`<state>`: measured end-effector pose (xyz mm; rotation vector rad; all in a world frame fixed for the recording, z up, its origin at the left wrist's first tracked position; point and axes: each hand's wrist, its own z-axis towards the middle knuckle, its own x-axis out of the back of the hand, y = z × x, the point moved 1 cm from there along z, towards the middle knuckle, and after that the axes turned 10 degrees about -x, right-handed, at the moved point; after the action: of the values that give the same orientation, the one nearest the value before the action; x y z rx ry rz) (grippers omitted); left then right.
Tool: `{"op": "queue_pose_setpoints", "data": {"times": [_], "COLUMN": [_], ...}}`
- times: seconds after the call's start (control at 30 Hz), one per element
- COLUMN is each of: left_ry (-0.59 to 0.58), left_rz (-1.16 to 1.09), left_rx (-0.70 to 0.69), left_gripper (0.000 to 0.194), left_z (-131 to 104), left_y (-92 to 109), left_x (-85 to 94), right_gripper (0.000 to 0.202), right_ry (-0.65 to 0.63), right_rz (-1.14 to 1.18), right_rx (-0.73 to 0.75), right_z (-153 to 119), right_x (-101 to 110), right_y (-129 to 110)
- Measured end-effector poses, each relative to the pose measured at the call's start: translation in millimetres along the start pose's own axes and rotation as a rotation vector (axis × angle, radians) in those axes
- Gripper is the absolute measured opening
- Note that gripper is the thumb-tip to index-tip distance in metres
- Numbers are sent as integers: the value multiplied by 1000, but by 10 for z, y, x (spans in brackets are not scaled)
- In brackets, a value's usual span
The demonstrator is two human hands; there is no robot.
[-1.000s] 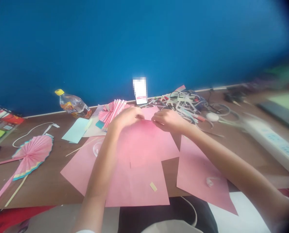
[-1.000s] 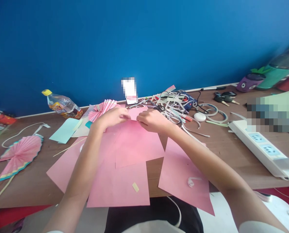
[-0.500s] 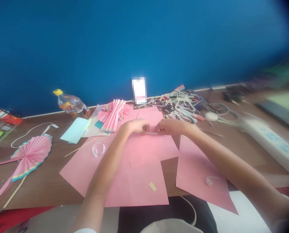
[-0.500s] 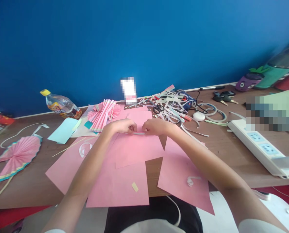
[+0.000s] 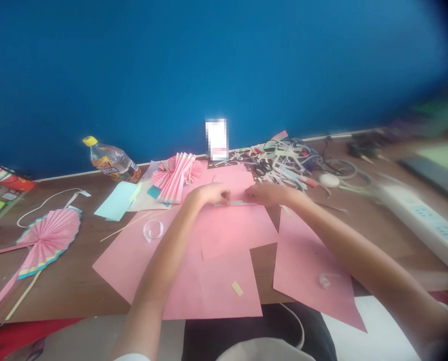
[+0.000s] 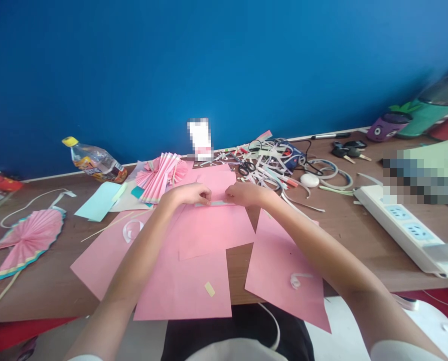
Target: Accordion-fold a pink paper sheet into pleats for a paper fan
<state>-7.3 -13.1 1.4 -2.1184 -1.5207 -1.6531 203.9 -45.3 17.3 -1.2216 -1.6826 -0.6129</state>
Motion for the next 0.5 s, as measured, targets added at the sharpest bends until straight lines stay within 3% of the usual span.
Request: {"op": "queue_pose_setpoints", "data": {"times": [0.2,0.4,0.5], "left_ry": [26,66,54], "left_rz": [47,50,58], "left_rx": [63,-91,-89], "left_gripper": [21,17,17], "left_z": [-17,21,21], "left_y": [33,15,47], "left_x": [28,5,-1], "right_gripper": [31,25,16], "right_ry": [32,50,65], "right_rz": [-4,13,26], "right_rx": [-11,-5,26], "right_z": [-6,-2,-16], "right_x": [17,8,16], "right_y": [-3,12,-4]}}
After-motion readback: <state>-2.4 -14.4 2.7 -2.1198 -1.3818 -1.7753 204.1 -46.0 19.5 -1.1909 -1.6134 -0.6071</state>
